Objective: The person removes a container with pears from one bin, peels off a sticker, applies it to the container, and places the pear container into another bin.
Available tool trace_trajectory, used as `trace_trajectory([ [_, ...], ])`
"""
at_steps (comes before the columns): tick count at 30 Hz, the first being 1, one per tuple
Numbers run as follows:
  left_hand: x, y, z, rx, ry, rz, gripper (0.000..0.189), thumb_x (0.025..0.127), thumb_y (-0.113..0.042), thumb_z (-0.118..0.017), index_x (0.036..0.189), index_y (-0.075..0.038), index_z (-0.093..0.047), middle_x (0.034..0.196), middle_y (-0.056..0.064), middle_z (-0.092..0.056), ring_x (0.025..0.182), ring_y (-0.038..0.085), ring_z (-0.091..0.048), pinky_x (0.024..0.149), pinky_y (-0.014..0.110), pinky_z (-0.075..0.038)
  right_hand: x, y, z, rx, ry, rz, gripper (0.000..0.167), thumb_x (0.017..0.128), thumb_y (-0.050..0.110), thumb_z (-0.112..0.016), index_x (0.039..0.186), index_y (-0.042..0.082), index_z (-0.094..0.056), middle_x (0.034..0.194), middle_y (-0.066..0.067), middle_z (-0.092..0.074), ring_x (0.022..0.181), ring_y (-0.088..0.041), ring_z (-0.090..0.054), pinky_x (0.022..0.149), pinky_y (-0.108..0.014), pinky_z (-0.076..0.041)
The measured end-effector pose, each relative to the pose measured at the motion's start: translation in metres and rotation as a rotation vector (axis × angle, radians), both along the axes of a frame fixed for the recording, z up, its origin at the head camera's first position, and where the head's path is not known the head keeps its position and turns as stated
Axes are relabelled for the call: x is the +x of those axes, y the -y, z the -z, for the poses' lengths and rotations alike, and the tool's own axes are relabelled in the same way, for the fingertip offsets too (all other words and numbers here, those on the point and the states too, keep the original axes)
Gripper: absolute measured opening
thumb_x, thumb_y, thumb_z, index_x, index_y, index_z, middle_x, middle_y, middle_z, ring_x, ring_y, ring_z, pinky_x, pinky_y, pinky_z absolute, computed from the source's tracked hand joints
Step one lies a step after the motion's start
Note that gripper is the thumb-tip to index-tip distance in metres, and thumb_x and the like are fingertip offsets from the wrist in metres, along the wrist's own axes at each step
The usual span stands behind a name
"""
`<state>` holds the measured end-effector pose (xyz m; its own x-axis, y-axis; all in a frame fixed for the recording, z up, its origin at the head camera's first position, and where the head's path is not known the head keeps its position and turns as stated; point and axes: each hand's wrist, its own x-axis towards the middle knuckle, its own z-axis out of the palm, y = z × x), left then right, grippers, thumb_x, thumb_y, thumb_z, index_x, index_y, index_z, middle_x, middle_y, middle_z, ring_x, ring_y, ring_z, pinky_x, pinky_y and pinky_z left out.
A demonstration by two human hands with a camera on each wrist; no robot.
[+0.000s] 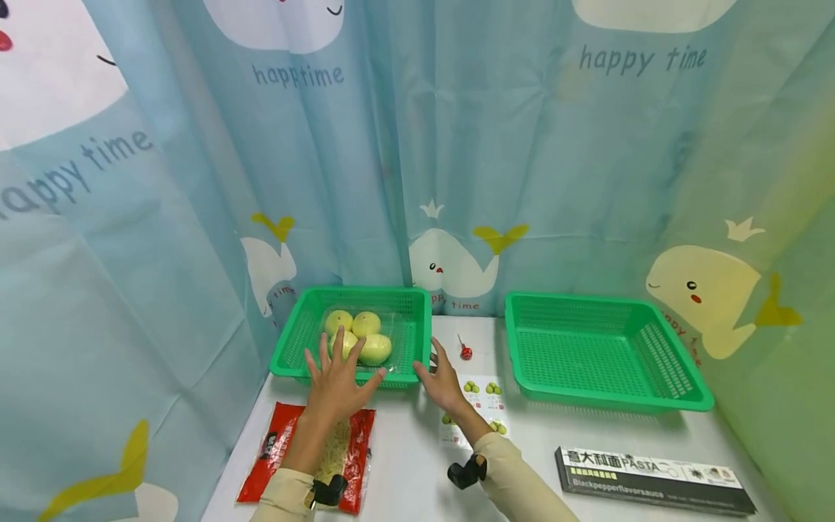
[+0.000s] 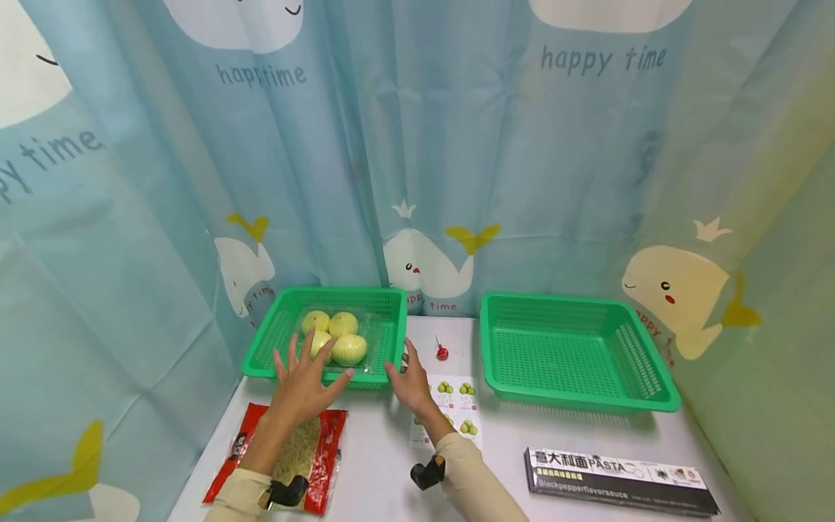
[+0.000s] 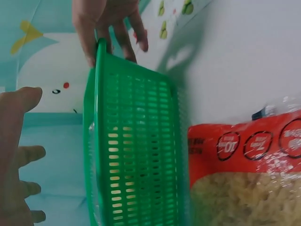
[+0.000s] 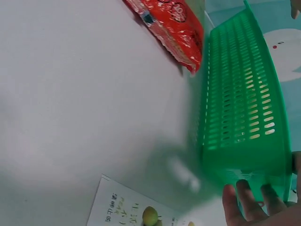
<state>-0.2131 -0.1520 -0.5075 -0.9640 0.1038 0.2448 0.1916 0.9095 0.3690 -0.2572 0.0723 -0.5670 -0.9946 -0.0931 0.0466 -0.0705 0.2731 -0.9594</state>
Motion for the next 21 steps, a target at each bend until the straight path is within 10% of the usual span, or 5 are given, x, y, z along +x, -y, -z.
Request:
trace_trajectory([
  [21, -0.082, 0.03, 0.002, 0.178, 0.221, -0.021, 0.08, 0.104, -0.059, -0.055, 0.167, -0.013, -0.035, 0.175, 0.028, -0.006, 0.157, 0.062, 0.001, 0.116, 0.085, 0.002, 0.005, 0.001, 0.004, -0.011, 0.051, -0.005, 0.073, 0.111, 0.024, -0.058, 0.17, 0.006, -0.018, 0.157, -0.036, -0.046, 0.132, -0.051, -0.06, 0.105, -0.057, -0.054],
])
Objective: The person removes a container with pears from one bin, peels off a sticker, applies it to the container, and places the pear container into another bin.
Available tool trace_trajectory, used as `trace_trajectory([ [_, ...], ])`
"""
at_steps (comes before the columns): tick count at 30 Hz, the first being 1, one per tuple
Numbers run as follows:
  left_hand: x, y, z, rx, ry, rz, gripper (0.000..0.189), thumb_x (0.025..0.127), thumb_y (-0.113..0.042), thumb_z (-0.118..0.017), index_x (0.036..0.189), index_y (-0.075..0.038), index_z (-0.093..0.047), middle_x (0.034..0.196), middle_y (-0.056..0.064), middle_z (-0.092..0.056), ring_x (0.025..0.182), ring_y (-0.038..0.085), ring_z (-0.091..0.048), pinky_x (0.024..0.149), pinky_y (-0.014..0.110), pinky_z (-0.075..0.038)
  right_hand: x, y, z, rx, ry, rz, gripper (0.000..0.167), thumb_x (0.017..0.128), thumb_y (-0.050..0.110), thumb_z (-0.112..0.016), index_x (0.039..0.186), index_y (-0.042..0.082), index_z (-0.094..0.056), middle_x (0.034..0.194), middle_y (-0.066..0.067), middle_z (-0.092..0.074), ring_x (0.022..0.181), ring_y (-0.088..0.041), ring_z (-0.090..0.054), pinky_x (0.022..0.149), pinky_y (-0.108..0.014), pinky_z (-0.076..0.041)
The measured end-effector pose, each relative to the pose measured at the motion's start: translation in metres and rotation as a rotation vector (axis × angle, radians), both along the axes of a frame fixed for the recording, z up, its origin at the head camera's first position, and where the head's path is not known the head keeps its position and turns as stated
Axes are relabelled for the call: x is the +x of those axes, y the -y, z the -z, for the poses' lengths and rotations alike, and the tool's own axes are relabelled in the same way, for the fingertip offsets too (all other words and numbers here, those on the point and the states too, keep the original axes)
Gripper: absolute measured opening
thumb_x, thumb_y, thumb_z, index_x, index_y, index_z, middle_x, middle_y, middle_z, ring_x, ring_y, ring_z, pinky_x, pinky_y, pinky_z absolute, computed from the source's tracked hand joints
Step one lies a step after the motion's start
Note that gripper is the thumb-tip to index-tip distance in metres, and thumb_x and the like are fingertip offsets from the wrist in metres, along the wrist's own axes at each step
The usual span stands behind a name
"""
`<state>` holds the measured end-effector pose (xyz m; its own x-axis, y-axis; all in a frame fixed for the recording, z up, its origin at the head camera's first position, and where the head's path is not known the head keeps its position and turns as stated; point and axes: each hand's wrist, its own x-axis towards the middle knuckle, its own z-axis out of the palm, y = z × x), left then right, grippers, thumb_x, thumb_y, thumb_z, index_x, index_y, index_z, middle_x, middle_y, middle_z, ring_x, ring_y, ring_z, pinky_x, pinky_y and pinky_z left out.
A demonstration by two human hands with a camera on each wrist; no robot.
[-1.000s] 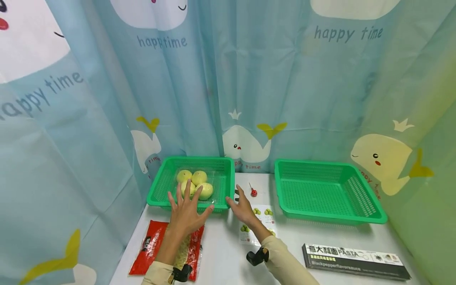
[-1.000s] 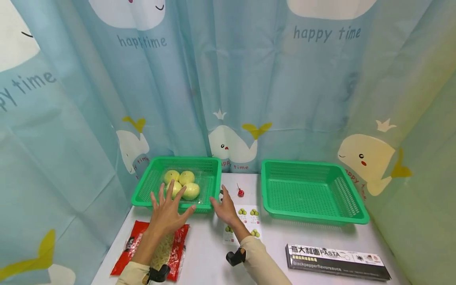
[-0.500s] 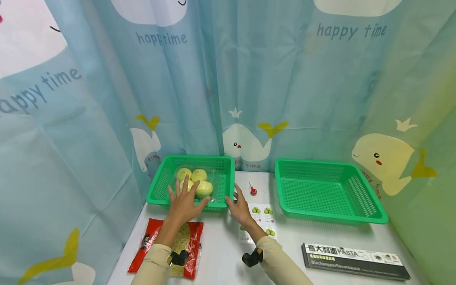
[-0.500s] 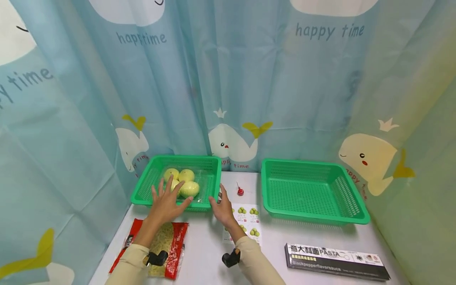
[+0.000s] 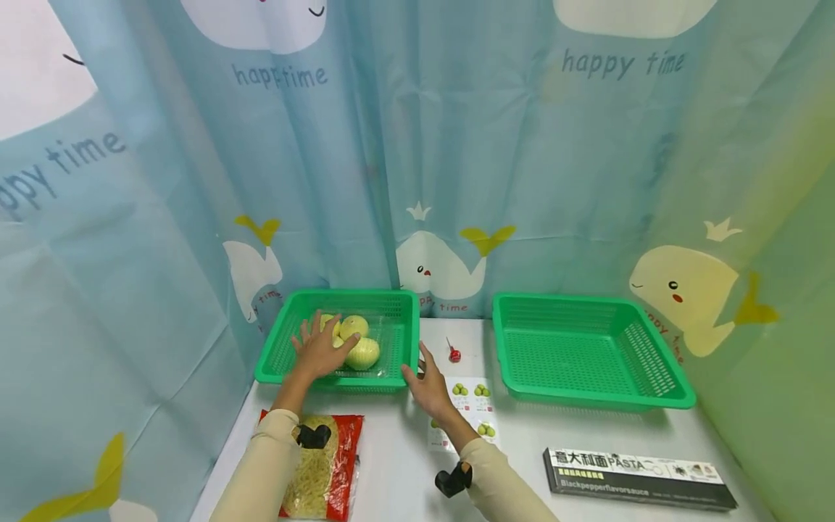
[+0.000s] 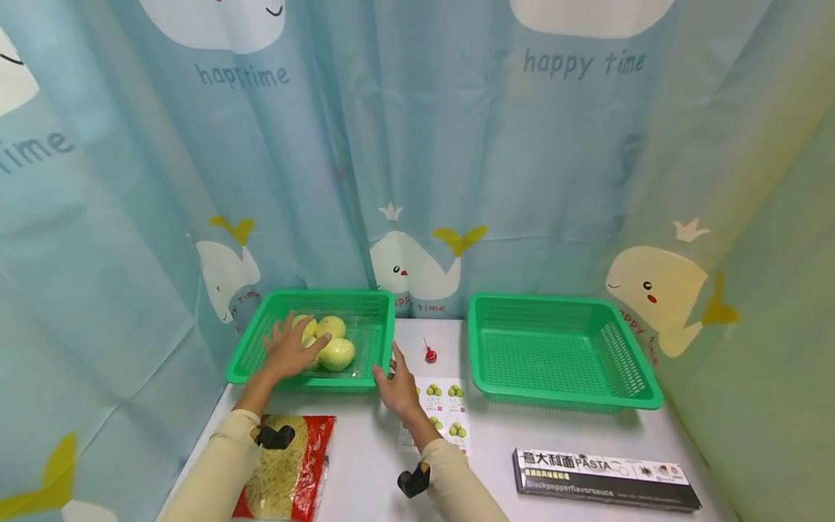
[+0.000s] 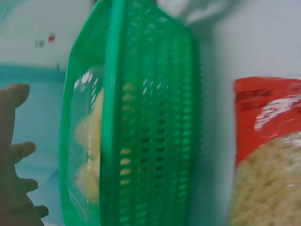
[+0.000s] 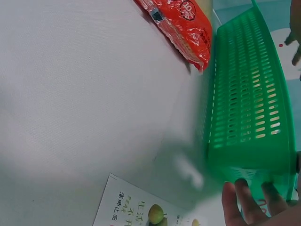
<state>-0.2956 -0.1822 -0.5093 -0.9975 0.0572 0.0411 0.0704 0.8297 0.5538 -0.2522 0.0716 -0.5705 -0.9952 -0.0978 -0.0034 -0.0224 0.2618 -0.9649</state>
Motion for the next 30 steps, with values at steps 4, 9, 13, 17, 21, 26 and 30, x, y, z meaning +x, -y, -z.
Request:
trace_trajectory([
  [4, -0.014, 0.018, 0.001, 0.058, 0.072, -0.045, 0.085, 0.106, -0.058, -0.052, 0.169, -0.01, -0.023, 0.175, 0.03, 0.001, 0.155, 0.065, 0.006, 0.115, 0.087, 0.002, 0.003, 0.001, 0.003, 0.016, -0.001, 0.002, 0.074, 0.111, 0.026, -0.059, 0.17, 0.007, -0.019, 0.155, -0.036, -0.047, 0.131, -0.05, -0.06, 0.105, -0.058, -0.054],
  [9, -0.021, 0.038, 0.007, 0.087, 0.191, -0.076, 0.092, 0.106, -0.065, -0.045, 0.171, -0.01, -0.01, 0.174, 0.031, 0.007, 0.153, 0.066, 0.012, 0.115, 0.086, 0.004, 0.007, 0.001, 0.004, 0.009, -0.016, -0.009, 0.074, 0.11, 0.025, -0.06, 0.17, 0.007, -0.02, 0.154, -0.037, -0.048, 0.131, -0.051, -0.06, 0.105, -0.057, -0.054],
  [13, -0.029, 0.046, 0.013, 0.157, 0.234, -0.091, 0.094, 0.108, -0.064, -0.042, 0.171, -0.005, -0.005, 0.173, 0.033, 0.007, 0.155, 0.063, 0.009, 0.118, 0.082, 0.001, 0.005, 0.001, 0.002, 0.01, -0.032, -0.007, 0.073, 0.11, 0.022, -0.06, 0.169, 0.006, -0.021, 0.153, -0.038, -0.048, 0.13, -0.052, -0.06, 0.104, -0.057, -0.055],
  [17, -0.034, 0.047, 0.018, 0.202, 0.253, -0.101, 0.094, 0.109, -0.061, -0.041, 0.169, -0.001, -0.002, 0.172, 0.034, 0.001, 0.157, 0.059, 0.001, 0.122, 0.078, -0.004, 0.004, 0.0, 0.001, 0.011, -0.041, 0.001, 0.072, 0.11, 0.022, -0.06, 0.169, 0.005, -0.022, 0.152, -0.039, -0.048, 0.13, -0.052, -0.061, 0.104, -0.056, -0.055],
  [21, -0.037, 0.046, 0.022, 0.225, 0.283, -0.107, 0.095, 0.109, -0.061, -0.041, 0.169, -0.002, 0.002, 0.172, 0.035, 0.004, 0.154, 0.064, 0.005, 0.12, 0.081, -0.004, 0.002, 0.0, 0.0, 0.002, -0.041, 0.002, 0.073, 0.11, 0.024, -0.061, 0.169, 0.005, -0.022, 0.152, -0.038, -0.049, 0.13, -0.051, -0.061, 0.104, -0.055, -0.056],
  [26, -0.042, 0.046, 0.033, 0.258, 0.307, -0.137, 0.093, 0.111, -0.059, -0.037, 0.169, 0.0, 0.006, 0.171, 0.036, 0.006, 0.155, 0.062, 0.003, 0.121, 0.079, -0.009, 0.001, -0.001, 0.0, 0.006, -0.032, 0.002, 0.074, 0.11, 0.025, -0.061, 0.17, 0.007, -0.021, 0.153, -0.038, -0.049, 0.13, -0.051, -0.061, 0.103, -0.056, -0.056],
  [30, -0.043, 0.046, 0.039, 0.318, 0.355, -0.155, 0.092, 0.112, -0.055, -0.032, 0.166, 0.005, 0.012, 0.171, 0.037, 0.008, 0.157, 0.059, 0.0, 0.124, 0.073, -0.013, 0.003, -0.002, 0.001, 0.007, -0.031, 0.002, 0.075, 0.11, 0.028, -0.061, 0.17, 0.008, -0.021, 0.154, -0.037, -0.048, 0.132, -0.051, -0.059, 0.103, -0.056, -0.056],
])
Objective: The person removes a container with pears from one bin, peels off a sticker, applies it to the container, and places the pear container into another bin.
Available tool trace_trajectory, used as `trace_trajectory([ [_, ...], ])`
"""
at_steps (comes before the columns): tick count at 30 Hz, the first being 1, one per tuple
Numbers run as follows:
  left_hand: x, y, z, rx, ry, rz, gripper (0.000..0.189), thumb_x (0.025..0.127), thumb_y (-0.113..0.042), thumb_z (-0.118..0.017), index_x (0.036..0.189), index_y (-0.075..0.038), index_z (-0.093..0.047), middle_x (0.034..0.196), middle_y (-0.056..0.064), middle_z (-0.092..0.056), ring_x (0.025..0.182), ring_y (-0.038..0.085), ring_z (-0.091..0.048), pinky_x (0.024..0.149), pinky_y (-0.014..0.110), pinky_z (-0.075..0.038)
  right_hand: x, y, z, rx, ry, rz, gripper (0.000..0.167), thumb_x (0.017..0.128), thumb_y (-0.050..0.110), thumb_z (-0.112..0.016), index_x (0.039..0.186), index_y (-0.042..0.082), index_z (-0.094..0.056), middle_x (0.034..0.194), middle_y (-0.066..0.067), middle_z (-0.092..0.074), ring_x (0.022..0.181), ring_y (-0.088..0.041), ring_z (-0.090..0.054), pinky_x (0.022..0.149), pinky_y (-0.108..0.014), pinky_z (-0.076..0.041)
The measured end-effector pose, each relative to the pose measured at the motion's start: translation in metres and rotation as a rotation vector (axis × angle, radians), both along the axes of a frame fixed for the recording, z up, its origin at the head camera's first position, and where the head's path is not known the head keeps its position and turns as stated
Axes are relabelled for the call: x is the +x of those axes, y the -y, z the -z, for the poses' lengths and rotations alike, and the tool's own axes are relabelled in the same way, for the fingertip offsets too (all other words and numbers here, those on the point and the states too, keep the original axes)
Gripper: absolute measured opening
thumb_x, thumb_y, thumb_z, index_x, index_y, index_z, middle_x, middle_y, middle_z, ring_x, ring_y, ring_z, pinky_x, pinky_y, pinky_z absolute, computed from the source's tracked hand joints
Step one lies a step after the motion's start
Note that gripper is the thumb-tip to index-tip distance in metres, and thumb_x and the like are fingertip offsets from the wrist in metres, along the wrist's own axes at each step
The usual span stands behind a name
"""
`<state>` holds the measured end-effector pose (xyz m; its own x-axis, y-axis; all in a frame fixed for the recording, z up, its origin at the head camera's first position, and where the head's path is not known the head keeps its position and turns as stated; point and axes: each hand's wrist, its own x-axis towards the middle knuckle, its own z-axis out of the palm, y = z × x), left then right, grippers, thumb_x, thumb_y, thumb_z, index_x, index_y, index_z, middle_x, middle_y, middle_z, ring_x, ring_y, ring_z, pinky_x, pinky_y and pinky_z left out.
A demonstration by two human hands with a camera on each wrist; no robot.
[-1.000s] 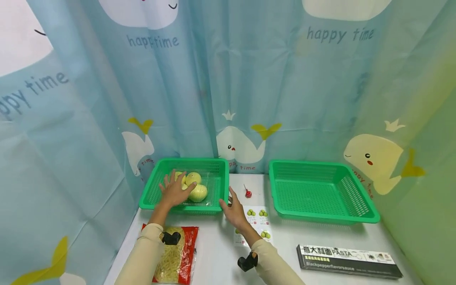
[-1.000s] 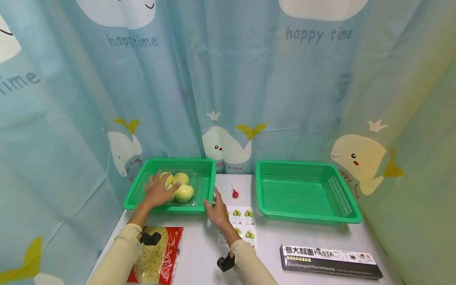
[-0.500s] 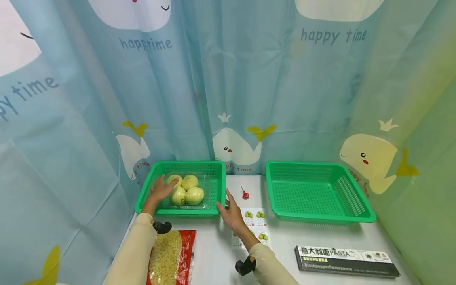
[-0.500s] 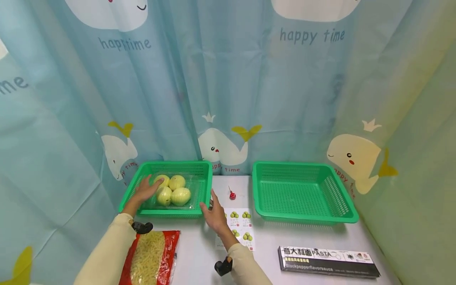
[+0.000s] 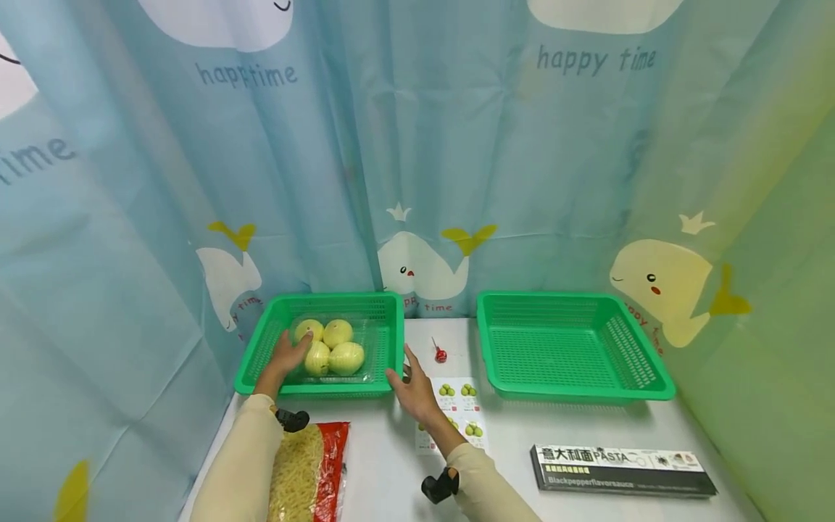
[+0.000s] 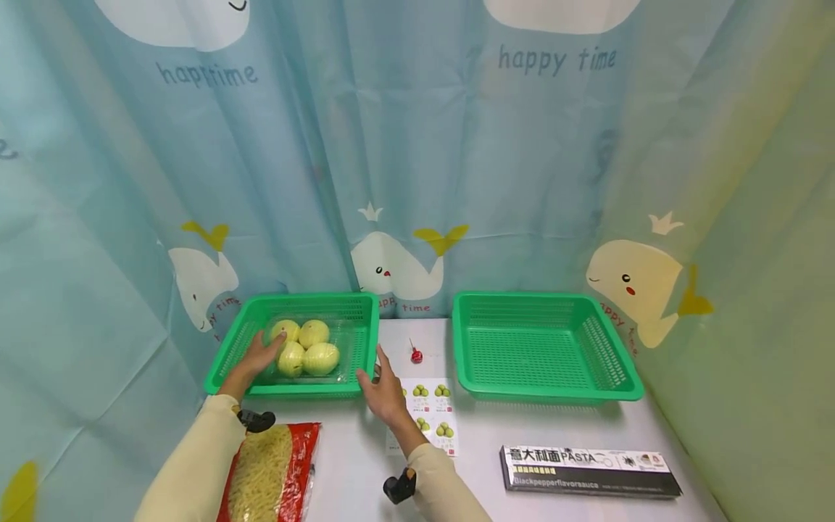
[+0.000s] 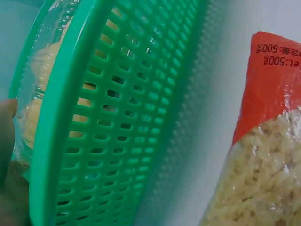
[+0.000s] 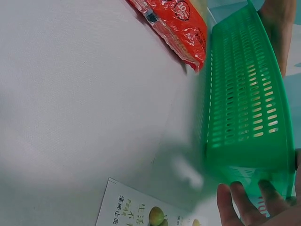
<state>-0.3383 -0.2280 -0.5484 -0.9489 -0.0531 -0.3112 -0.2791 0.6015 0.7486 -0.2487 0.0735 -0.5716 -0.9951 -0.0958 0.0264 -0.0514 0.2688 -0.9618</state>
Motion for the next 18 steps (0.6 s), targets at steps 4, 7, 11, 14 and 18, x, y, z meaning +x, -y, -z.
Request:
trace_trajectory([
  [4, 0.005, 0.004, -0.002, 0.072, 0.045, -0.026, 0.093, 0.112, -0.055, -0.03, 0.164, 0.007, 0.014, 0.17, 0.039, 0.01, 0.156, 0.06, -0.002, 0.125, 0.072, -0.015, 0.001, 0.002, 0.003, -0.008, -0.004, 0.001, 0.075, 0.11, 0.029, -0.061, 0.17, 0.007, -0.021, 0.154, -0.038, -0.047, 0.133, -0.052, -0.058, 0.104, -0.057, -0.055],
  [7, 0.008, 0.007, -0.008, 0.111, 0.075, -0.049, 0.094, 0.112, -0.056, -0.033, 0.165, 0.008, 0.012, 0.17, 0.038, 0.01, 0.156, 0.06, -0.002, 0.124, 0.072, -0.016, 0.001, 0.002, 0.003, -0.012, 0.004, -0.002, 0.074, 0.11, 0.028, -0.06, 0.17, 0.008, -0.02, 0.155, -0.038, -0.046, 0.134, -0.052, -0.057, 0.104, -0.057, -0.055],
  [11, 0.01, 0.009, -0.014, 0.144, 0.108, -0.071, 0.097, 0.11, -0.058, -0.038, 0.165, 0.009, 0.007, 0.171, 0.037, 0.007, 0.156, 0.059, -0.005, 0.123, 0.072, -0.021, 0.002, 0.003, 0.002, -0.018, 0.011, -0.001, 0.075, 0.11, 0.03, -0.06, 0.17, 0.011, -0.021, 0.155, -0.037, -0.046, 0.135, -0.052, -0.057, 0.105, -0.058, -0.054],
  [14, 0.01, 0.009, -0.017, 0.143, 0.117, -0.084, 0.103, 0.107, -0.062, -0.043, 0.165, 0.011, 0.0, 0.17, 0.038, -0.001, 0.154, 0.06, -0.014, 0.122, 0.071, -0.029, 0.003, 0.002, 0.001, -0.025, 0.013, -0.002, 0.076, 0.11, 0.032, -0.061, 0.171, 0.012, -0.02, 0.155, -0.037, -0.046, 0.135, -0.052, -0.056, 0.105, -0.058, -0.054],
  [18, 0.008, 0.005, -0.02, 0.133, 0.122, -0.095, 0.11, 0.102, -0.07, -0.05, 0.166, 0.009, -0.008, 0.171, 0.036, -0.009, 0.153, 0.058, -0.021, 0.119, 0.07, -0.034, 0.004, 0.001, -0.001, -0.033, 0.017, -0.006, 0.076, 0.11, 0.033, -0.061, 0.171, 0.012, -0.02, 0.156, -0.036, -0.046, 0.137, -0.051, -0.055, 0.106, -0.057, -0.053],
])
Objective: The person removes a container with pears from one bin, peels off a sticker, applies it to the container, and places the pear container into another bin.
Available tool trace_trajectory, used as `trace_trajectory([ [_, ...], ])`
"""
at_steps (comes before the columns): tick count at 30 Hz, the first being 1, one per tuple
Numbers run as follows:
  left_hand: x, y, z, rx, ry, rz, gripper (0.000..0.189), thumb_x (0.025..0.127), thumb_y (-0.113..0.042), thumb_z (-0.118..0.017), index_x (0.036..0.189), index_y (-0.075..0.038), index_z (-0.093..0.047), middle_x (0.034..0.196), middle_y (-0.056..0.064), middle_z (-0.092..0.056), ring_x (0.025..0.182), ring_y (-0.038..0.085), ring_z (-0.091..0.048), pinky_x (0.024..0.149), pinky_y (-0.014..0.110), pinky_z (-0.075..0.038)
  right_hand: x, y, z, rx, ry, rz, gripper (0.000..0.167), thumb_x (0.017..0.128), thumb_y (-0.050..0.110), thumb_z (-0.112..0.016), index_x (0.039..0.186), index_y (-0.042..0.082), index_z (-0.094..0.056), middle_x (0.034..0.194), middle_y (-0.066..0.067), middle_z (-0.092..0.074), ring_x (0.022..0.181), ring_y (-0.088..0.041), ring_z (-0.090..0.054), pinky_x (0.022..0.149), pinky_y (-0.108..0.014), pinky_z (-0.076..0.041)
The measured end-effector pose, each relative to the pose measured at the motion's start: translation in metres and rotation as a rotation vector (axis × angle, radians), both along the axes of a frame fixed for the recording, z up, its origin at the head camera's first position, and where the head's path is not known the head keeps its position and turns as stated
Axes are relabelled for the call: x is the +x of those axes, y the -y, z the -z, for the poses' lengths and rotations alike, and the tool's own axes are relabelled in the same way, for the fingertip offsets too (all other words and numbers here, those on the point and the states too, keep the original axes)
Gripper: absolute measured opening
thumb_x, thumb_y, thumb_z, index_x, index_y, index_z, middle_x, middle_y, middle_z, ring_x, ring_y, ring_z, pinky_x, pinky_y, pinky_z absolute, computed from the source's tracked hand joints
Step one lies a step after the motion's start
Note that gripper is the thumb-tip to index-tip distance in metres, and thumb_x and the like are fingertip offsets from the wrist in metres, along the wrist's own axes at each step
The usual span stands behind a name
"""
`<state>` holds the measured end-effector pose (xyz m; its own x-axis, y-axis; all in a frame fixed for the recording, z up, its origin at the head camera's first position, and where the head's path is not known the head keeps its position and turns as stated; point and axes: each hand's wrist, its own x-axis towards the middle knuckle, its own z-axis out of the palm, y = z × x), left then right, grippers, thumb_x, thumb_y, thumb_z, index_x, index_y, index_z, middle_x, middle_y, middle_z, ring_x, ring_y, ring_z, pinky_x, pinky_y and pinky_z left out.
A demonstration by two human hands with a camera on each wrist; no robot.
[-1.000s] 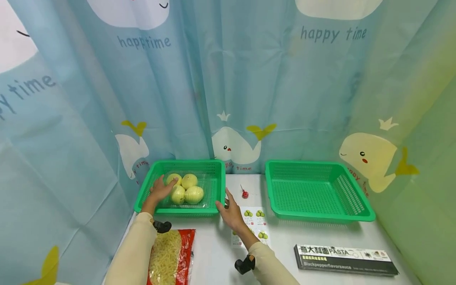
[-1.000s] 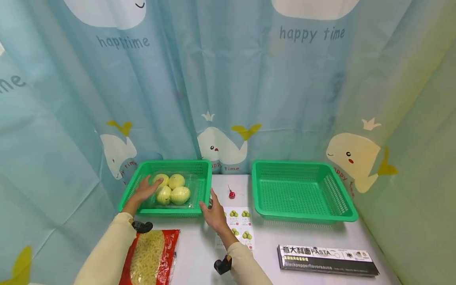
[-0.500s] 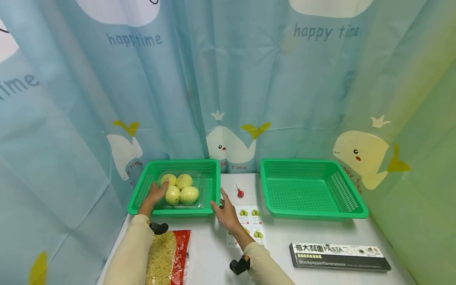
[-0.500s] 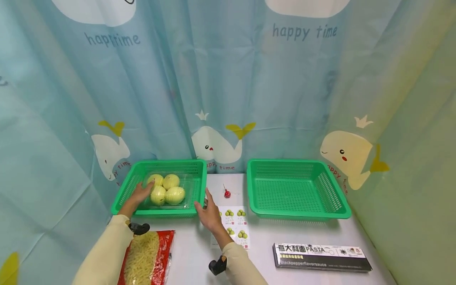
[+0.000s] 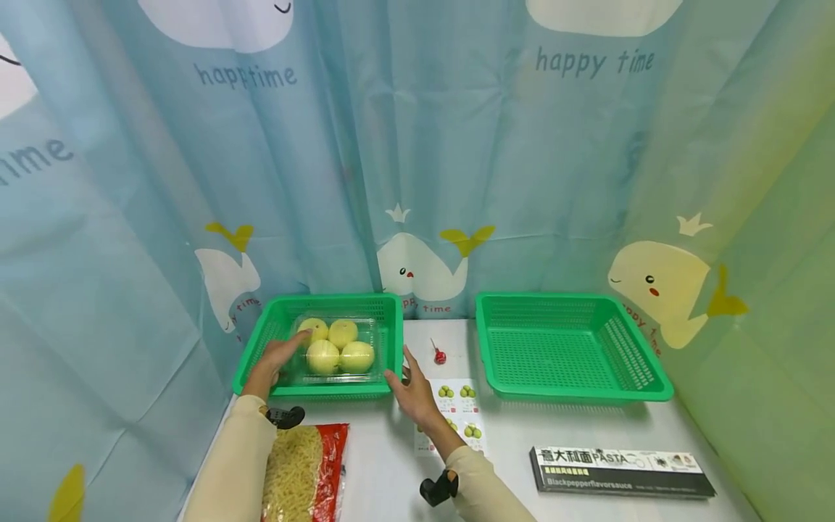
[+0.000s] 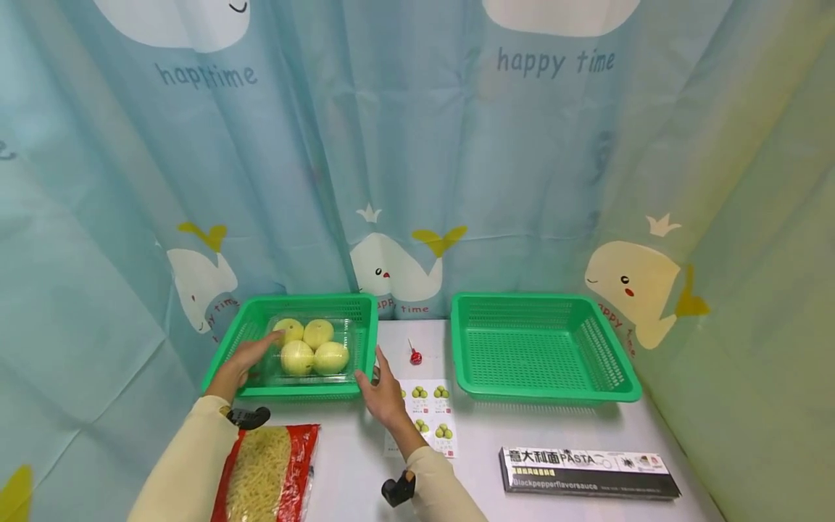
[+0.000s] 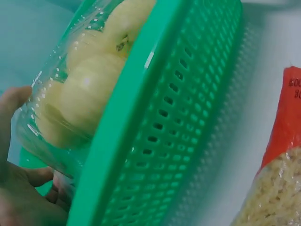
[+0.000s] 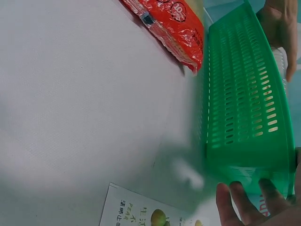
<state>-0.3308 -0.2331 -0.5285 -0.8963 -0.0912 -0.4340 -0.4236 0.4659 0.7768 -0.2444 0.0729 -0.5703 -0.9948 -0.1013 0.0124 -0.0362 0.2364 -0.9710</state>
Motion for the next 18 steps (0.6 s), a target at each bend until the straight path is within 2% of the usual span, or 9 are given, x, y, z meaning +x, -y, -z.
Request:
trace_trajectory([
  [6, -0.001, -0.006, -0.004, 0.016, -0.031, 0.005, 0.107, 0.1, -0.068, -0.054, 0.167, 0.006, -0.016, 0.171, 0.036, -0.009, 0.153, 0.057, -0.023, 0.115, 0.069, -0.04, 0.0, 0.001, 0.0, -0.003, 0.004, -0.002, 0.076, 0.11, 0.032, -0.06, 0.171, 0.012, -0.019, 0.156, -0.035, -0.047, 0.137, -0.05, -0.056, 0.107, -0.057, -0.053],
  [9, 0.0, -0.008, -0.004, 0.041, -0.037, -0.005, 0.113, 0.1, -0.066, -0.056, 0.166, 0.009, -0.002, 0.17, 0.037, -0.007, 0.151, 0.053, -0.033, 0.114, 0.065, -0.043, 0.0, 0.001, 0.001, -0.007, 0.003, -0.003, 0.076, 0.11, 0.032, -0.061, 0.171, 0.011, -0.019, 0.156, -0.035, -0.047, 0.137, -0.05, -0.056, 0.106, -0.057, -0.054],
  [12, 0.001, -0.011, -0.006, 0.07, -0.042, -0.002, 0.123, 0.1, -0.065, -0.056, 0.162, 0.01, 0.019, 0.169, 0.038, -0.015, 0.146, 0.047, -0.045, 0.113, 0.062, -0.043, 0.001, 0.001, 0.0, -0.007, 0.01, 0.001, 0.076, 0.11, 0.033, -0.061, 0.171, 0.011, -0.02, 0.155, -0.035, -0.047, 0.136, -0.05, -0.056, 0.106, -0.058, -0.053],
  [14, 0.002, -0.012, -0.008, 0.091, -0.051, 0.006, 0.125, 0.101, -0.065, -0.056, 0.159, 0.008, 0.027, 0.168, 0.037, -0.022, 0.142, 0.044, -0.052, 0.114, 0.062, -0.04, 0.001, 0.001, 0.0, -0.01, 0.011, 0.001, 0.076, 0.11, 0.031, -0.061, 0.171, 0.011, -0.02, 0.155, -0.036, -0.047, 0.136, -0.05, -0.057, 0.107, -0.058, -0.053],
  [16, 0.004, -0.014, -0.011, 0.116, -0.067, 0.014, 0.124, 0.101, -0.065, -0.057, 0.16, 0.006, 0.027, 0.165, 0.035, -0.032, 0.138, 0.041, -0.055, 0.118, 0.064, -0.036, 0.0, 0.001, 0.0, -0.01, 0.011, 0.004, 0.075, 0.11, 0.03, -0.06, 0.171, 0.011, -0.019, 0.155, -0.035, -0.047, 0.136, -0.05, -0.057, 0.107, -0.058, -0.053],
  [18, 0.005, -0.015, -0.014, 0.131, -0.084, 0.017, 0.12, 0.101, -0.065, -0.057, 0.164, 0.003, 0.02, 0.162, 0.033, -0.035, 0.13, 0.038, -0.059, 0.119, 0.065, -0.033, 0.0, 0.001, -0.001, -0.014, 0.006, 0.004, 0.074, 0.111, 0.028, -0.059, 0.171, 0.01, -0.019, 0.155, -0.036, -0.047, 0.135, -0.051, -0.057, 0.107, -0.058, -0.053],
])
